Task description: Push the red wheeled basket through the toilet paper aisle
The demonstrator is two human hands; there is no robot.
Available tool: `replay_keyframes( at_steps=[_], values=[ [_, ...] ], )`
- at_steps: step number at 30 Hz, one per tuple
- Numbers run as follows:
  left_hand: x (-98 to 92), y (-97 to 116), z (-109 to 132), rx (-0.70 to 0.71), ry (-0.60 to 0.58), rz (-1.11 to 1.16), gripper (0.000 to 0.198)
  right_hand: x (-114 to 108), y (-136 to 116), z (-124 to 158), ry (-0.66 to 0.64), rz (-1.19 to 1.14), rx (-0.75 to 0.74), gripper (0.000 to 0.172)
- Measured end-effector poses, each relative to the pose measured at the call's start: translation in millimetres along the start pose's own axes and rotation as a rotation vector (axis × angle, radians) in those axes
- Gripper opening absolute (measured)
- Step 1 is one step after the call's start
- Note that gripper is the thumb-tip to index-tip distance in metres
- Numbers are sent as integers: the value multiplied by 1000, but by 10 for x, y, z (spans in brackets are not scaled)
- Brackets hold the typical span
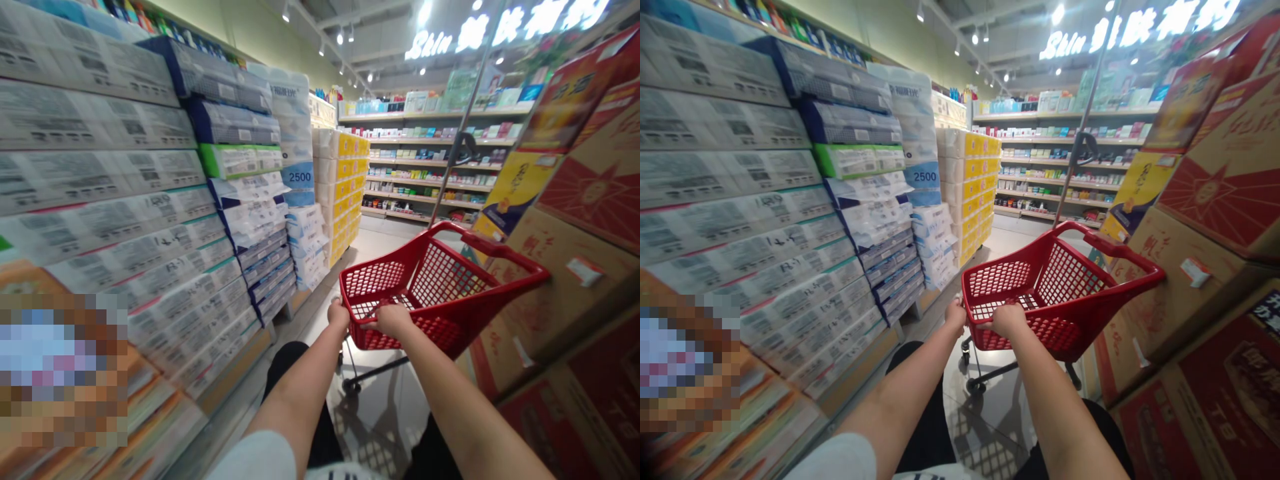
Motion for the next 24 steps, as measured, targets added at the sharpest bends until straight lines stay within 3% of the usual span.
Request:
replay_keyframes(
  at_steps=[3,6,8,13,18,24],
  values=[
    [-26,206,16,234,80,-163,19,3,6,0,1,-6,4,71],
    [-23,285,55,375,34,-186,33,3,9,14,-2,-11,4,71],
    [-41,263,55,363,6,-167,40,-3,9,29,10,-19,-2,71],
    [-99,178,-26,200,76,-168,45,3,14,47,7,-22,-5,69],
    [-29,143,-77,201,-10,-160,29,22,16,25,6,-25,-6,64],
    [-10,233,-49,324,49,-189,46,21,13,27,15,-18,-8,65]
  ],
)
Point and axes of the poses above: each hand's wrist, its own z-axis away from the middle knuckle, its own x-axis out of the palm, y = z × x, the point moved 4 cm from there along -z, towards the middle knuckle, and after that the axes turned 1 degree about y, right-handed, at the moved point
